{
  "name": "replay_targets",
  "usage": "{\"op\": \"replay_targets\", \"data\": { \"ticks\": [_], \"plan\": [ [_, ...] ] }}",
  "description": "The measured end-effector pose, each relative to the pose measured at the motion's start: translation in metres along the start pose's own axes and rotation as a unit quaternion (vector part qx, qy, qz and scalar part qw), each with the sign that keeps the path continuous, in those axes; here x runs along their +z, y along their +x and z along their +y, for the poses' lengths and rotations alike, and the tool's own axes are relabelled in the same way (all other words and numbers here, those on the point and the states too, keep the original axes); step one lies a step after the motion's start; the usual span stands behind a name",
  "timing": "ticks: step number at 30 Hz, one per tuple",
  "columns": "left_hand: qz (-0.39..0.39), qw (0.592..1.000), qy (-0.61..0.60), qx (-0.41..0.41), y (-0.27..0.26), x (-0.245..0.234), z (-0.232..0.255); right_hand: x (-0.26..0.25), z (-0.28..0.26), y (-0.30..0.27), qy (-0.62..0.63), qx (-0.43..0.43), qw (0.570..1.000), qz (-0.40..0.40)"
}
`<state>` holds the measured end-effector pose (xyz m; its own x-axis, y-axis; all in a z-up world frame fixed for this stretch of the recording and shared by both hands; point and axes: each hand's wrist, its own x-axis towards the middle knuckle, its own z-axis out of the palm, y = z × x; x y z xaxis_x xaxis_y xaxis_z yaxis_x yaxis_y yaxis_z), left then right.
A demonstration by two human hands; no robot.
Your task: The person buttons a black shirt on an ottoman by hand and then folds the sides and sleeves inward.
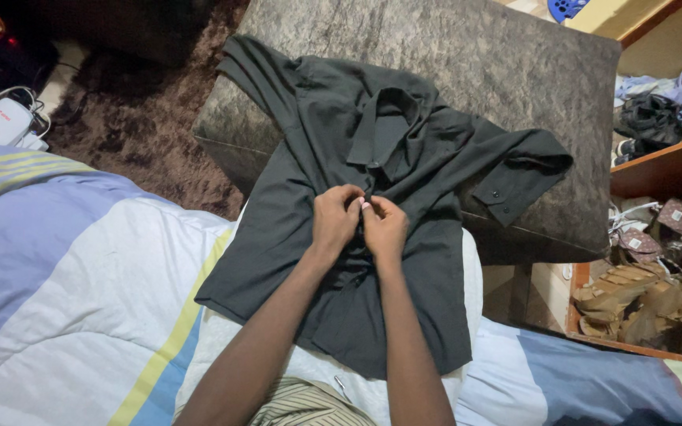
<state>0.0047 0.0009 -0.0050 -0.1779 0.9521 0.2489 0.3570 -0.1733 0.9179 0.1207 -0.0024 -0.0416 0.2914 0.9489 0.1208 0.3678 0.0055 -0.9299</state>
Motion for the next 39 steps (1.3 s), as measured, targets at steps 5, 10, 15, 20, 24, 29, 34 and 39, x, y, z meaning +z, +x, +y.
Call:
{"op": "replay_targets", "data": {
  "ticks": [5, 10, 15, 20, 24, 29, 34, 39],
  "plan": [
    [0.025, 0.999, -0.026, -0.038, -0.002, 0.002, 0.001, -0.005, -0.027, -0.005, -0.057, -0.049, 0.997, 0.006],
    [0.033, 0.993, -0.051, -0.104, 0.004, -0.002, 0.001, -0.010, -0.042, -0.009, -0.079, -0.096, 0.992, -0.026],
    [0.027, 0.998, 0.002, -0.052, 0.002, -0.006, 0.009, -0.011, -0.050, -0.010, -0.100, -0.137, 0.985, -0.031],
    [0.016, 0.999, 0.030, -0.036, 0.005, -0.007, 0.013, -0.013, -0.060, -0.010, -0.120, -0.125, 0.984, -0.029],
    [0.011, 0.997, -0.042, -0.067, 0.005, -0.007, 0.011, -0.015, -0.066, -0.013, -0.152, -0.119, 0.979, -0.057],
    [0.020, 0.994, -0.040, -0.098, 0.008, -0.006, -0.006, -0.017, -0.067, -0.019, -0.184, -0.163, 0.966, -0.079],
    [0.022, 0.995, -0.024, -0.099, 0.010, -0.003, -0.021, -0.017, -0.075, -0.024, -0.167, -0.189, 0.964, -0.085],
    [0.020, 0.984, -0.089, -0.151, 0.012, 0.001, -0.030, -0.011, -0.068, -0.025, -0.112, -0.158, 0.978, -0.073]
  ]
}}
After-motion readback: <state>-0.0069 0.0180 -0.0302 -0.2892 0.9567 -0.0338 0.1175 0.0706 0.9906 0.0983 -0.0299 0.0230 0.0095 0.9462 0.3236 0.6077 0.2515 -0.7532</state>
